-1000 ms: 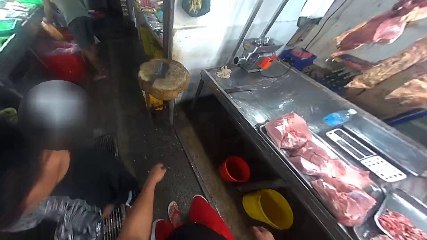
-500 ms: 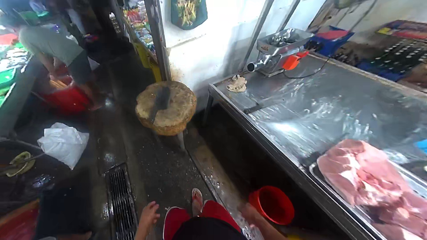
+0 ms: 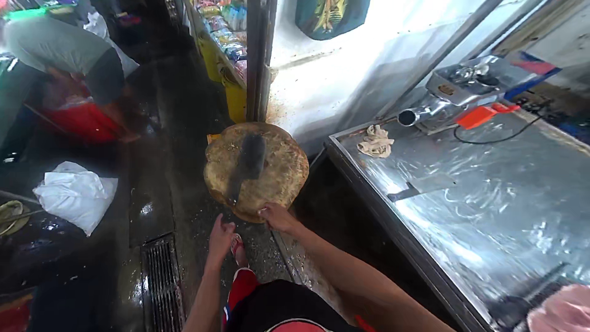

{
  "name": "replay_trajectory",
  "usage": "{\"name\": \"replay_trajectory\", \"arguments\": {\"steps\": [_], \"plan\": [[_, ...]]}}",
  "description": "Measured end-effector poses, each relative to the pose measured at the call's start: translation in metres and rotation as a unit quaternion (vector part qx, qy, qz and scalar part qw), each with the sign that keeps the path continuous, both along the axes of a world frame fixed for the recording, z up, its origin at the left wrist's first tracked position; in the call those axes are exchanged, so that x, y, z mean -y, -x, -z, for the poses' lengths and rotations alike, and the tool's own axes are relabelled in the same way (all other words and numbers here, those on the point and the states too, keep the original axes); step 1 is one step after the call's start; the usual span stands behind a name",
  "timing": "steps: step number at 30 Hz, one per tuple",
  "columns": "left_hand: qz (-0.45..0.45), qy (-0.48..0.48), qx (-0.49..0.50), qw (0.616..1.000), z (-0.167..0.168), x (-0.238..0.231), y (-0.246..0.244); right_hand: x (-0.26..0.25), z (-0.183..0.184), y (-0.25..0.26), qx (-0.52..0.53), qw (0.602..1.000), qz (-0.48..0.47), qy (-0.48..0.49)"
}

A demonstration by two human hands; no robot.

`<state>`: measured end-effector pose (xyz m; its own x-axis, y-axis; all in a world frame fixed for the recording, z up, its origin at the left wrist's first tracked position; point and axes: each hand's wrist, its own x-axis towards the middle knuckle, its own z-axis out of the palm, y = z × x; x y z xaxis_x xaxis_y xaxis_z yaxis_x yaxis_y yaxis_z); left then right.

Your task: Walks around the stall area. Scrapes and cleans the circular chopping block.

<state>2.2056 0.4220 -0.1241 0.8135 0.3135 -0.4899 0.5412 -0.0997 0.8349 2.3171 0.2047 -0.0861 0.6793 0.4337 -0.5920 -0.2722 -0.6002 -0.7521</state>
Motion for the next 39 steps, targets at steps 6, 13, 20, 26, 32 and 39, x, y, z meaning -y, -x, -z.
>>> {"name": "replay_trajectory", "arguments": {"steps": [6, 13, 20, 26, 32, 39], "plan": [[0.145, -0.194, -0.140, 0.960, -0.014, -0.015, -0.114, -0.087, 0.004, -0.063, -0.020, 0.997, -0.007, 0.078], [0.266, -0.310, -0.206, 0.889, -0.020, -0.005, -0.123, -0.138, 0.025, -0.092, -0.022, 0.979, 0.129, 0.158], [0.266, -0.143, 0.017, 0.953, -0.041, -0.019, -0.106, -0.077, -0.024, -0.095, -0.099, 0.959, 0.257, 0.071], [0.167, -0.483, 0.001, 0.860, 0.020, -0.100, -0.193, 0.045, -0.061, -0.063, -0.167, 0.940, 0.268, -0.126], [0.166, -0.503, -0.026, 0.848, 0.029, -0.053, -0.267, 0.118, -0.016, -0.031, -0.211, 0.913, 0.289, -0.195], [0.147, -0.463, 0.113, 0.867, 0.023, -0.039, -0.269, 0.132, 0.000, -0.036, -0.144, 0.951, 0.272, -0.041]]}}
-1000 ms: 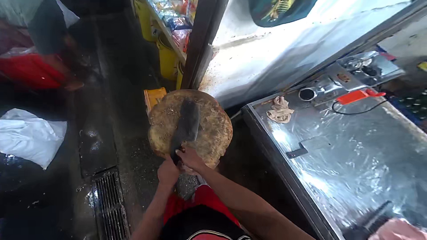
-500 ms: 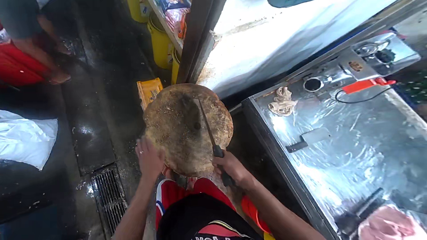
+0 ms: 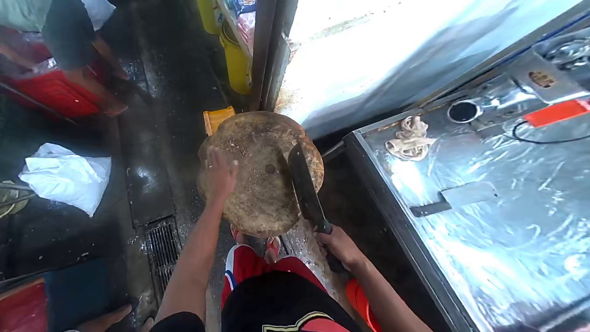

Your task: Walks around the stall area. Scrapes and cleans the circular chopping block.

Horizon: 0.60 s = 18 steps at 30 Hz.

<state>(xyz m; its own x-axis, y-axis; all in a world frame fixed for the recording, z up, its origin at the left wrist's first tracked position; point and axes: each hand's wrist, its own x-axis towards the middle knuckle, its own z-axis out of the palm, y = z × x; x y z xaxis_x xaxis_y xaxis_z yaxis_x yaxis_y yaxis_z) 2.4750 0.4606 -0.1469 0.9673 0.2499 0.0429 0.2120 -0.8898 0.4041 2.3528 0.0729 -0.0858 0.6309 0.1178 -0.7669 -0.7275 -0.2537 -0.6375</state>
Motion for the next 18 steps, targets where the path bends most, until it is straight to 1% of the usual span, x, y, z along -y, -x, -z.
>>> {"name": "replay_trajectory", "arguments": {"steps": [2, 3, 4, 5, 6, 8, 9, 10, 11, 12, 13, 14, 15, 16, 18], "plan": [[-0.071, -0.061, -0.035, 0.995, 0.011, -0.014, 0.010, 0.002, 0.006, 0.001, 0.002, 0.999, -0.027, 0.027], [-0.093, -0.092, -0.069, 0.989, 0.019, -0.013, 0.010, 0.002, 0.007, 0.002, 0.000, 0.999, -0.038, 0.034], [-0.092, -0.114, -0.094, 0.985, 0.024, -0.006, 0.007, 0.002, 0.008, 0.001, -0.001, 0.998, -0.044, 0.037], [-0.072, -0.114, -0.104, 0.985, 0.025, 0.003, 0.001, 0.002, 0.008, -0.001, 0.001, 0.998, -0.045, 0.036], [-0.029, -0.092, -0.093, 0.991, 0.025, 0.012, -0.004, 0.003, 0.008, -0.003, 0.003, 0.998, -0.045, 0.034], [0.061, -0.023, -0.060, 0.996, 0.018, 0.025, 0.003, 0.006, 0.007, 0.001, -0.001, 0.998, -0.045, 0.037], [0.071, 0.007, -0.036, 0.997, 0.009, 0.024, 0.008, 0.006, 0.006, -0.001, 0.001, 0.998, -0.048, 0.042], [0.051, 0.033, -0.007, 0.998, 0.002, 0.017, 0.014, 0.006, 0.005, -0.003, 0.005, 0.997, -0.054, 0.049], [0.010, 0.036, 0.016, 0.999, 0.000, 0.007, 0.024, 0.007, 0.004, -0.005, 0.008, 0.997, -0.060, 0.056], [-0.031, 0.020, 0.017, 0.999, 0.003, -0.004, 0.037, 0.009, 0.003, -0.005, 0.006, 0.996, -0.067, 0.063], [-0.064, -0.013, -0.002, 0.998, 0.010, -0.010, 0.054, 0.010, 0.003, -0.004, 0.003, 0.995, -0.072, 0.066], [-0.079, -0.049, -0.034, 0.995, 0.017, -0.011, 0.069, 0.011, 0.004, -0.005, 0.002, 0.995, -0.077, 0.070], [-0.069, -0.074, -0.070, 0.992, 0.020, -0.004, 0.083, 0.012, 0.004, -0.006, 0.004, 0.994, -0.080, 0.078], [-0.039, -0.092, -0.101, 0.990, 0.017, 0.010, 0.092, 0.012, 0.004, -0.009, 0.011, 0.992, -0.084, 0.094], [0.034, -0.088, -0.143, 0.985, 0.006, 0.043, 0.106, 0.013, 0.003, -0.009, 0.032, 0.983, -0.091, 0.155]]}}
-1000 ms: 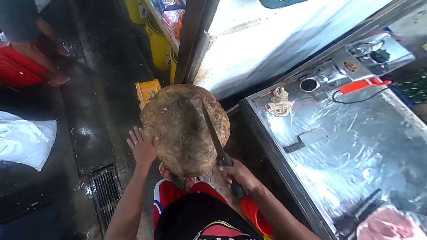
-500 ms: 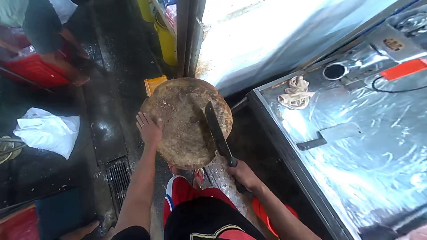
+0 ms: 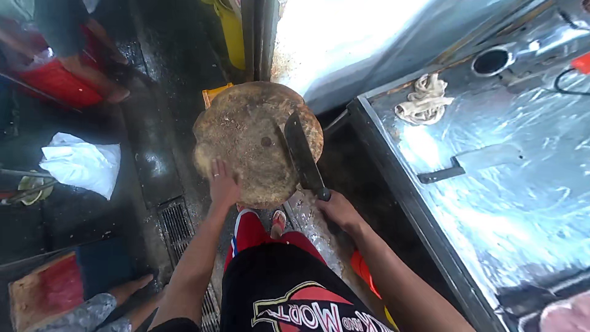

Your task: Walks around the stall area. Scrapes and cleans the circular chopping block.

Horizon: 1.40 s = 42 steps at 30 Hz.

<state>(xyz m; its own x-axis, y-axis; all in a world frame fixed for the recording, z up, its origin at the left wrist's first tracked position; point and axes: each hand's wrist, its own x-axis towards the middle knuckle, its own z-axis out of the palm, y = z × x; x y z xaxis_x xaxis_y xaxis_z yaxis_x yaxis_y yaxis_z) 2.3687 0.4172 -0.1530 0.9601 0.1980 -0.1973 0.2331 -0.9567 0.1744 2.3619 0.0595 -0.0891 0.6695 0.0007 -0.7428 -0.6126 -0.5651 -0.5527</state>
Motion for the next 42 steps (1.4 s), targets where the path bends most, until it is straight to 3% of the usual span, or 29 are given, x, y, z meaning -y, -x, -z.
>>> {"name": "replay_trajectory", "arguments": {"steps": [2, 4, 7, 9, 11, 15, 17, 19, 21, 24, 27, 29, 32, 35, 38, 42], "plan": [[0.035, 0.075, 0.013, 0.996, -0.010, 0.030, 0.016, 0.003, 0.006, 0.003, 0.030, 0.997, 0.011, 0.066], [0.132, 0.148, 0.015, 0.980, -0.009, 0.056, 0.031, 0.003, 0.012, 0.012, 0.055, 0.994, 0.048, 0.081], [0.423, 0.151, -0.062, 0.891, 0.017, 0.060, 0.042, -0.011, 0.009, 0.038, 0.061, 0.988, 0.107, 0.088], [0.527, 0.112, -0.082, 0.839, 0.021, 0.032, 0.019, -0.021, 0.001, 0.063, 0.055, 0.979, 0.162, 0.110], [0.533, 0.099, -0.107, 0.834, 0.013, -0.003, -0.025, -0.037, -0.010, 0.092, 0.055, 0.961, 0.247, 0.110], [0.488, 0.029, -0.003, 0.872, 0.023, -0.068, -0.138, -0.082, -0.033, 0.148, 0.061, 0.911, 0.399, 0.085], [0.472, 0.002, 0.020, 0.882, 0.010, -0.078, -0.190, -0.104, -0.040, 0.172, 0.074, 0.886, 0.454, 0.064], [0.469, 0.011, 0.035, 0.883, -0.015, -0.068, -0.206, -0.123, -0.045, 0.199, 0.075, 0.863, 0.499, 0.021], [0.474, 0.072, 0.065, 0.875, -0.041, -0.041, -0.188, -0.141, -0.048, 0.217, 0.064, 0.849, 0.524, -0.018], [0.518, 0.191, 0.060, 0.831, -0.065, 0.018, -0.112, -0.168, -0.047, 0.234, 0.047, 0.853, 0.518, -0.043], [0.611, 0.287, 0.074, 0.734, -0.051, 0.075, -0.015, -0.194, -0.040, 0.247, 0.017, 0.863, 0.500, -0.068], [0.691, 0.286, 0.007, 0.664, -0.040, 0.095, 0.024, -0.208, -0.032, 0.256, 0.000, 0.868, 0.487, -0.098], [0.753, 0.272, -0.033, 0.598, -0.013, 0.105, 0.038, -0.228, -0.020, 0.271, -0.037, 0.864, 0.477, -0.153], [0.811, 0.191, -0.077, 0.548, 0.003, 0.102, 0.042, -0.247, -0.012, 0.282, -0.053, 0.848, 0.490, -0.194], [0.825, 0.174, -0.090, 0.529, 0.011, 0.110, 0.044, -0.258, -0.009, 0.282, -0.032, 0.829, 0.520, -0.205], [0.838, 0.149, -0.064, 0.522, 0.009, 0.118, 0.043, -0.269, -0.003, 0.271, -0.043, 0.867, 0.489, -0.085]]}}
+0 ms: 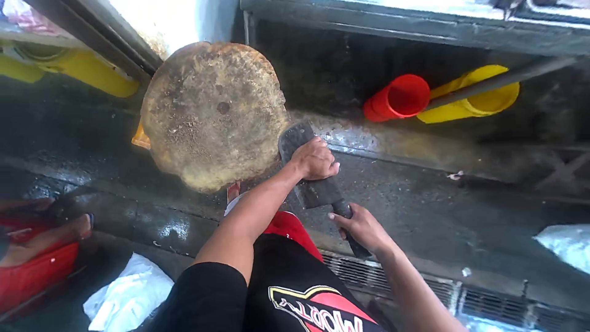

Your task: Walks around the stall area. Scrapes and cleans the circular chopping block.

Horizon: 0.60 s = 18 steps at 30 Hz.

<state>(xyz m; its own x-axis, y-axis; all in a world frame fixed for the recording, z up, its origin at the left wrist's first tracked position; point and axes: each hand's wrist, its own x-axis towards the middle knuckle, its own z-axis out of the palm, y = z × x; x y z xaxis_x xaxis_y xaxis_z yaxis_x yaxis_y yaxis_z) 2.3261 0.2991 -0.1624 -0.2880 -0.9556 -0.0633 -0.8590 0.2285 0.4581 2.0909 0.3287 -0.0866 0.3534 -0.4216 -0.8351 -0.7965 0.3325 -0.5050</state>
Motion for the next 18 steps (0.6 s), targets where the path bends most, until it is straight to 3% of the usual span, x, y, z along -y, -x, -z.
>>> {"name": "replay_trajectory", "arguments": {"steps": [6, 8, 13, 18], "plan": [[-0.051, 0.054, -0.010, 0.997, 0.009, -0.117, -0.053, -0.088, -0.002, -0.059, -0.084, 0.989, -0.123, -0.009], [-0.046, 0.066, -0.009, 0.997, 0.012, -0.132, -0.060, -0.113, -0.002, -0.067, -0.090, 0.992, -0.092, -0.003], [0.074, 0.082, -0.044, 0.993, 0.017, -0.100, -0.035, -0.143, -0.003, -0.062, -0.100, 0.993, 0.068, 0.014], [0.039, 0.062, -0.017, 0.997, 0.011, -0.181, -0.111, -0.193, -0.002, -0.124, -0.076, 0.997, -0.010, -0.026]]}}
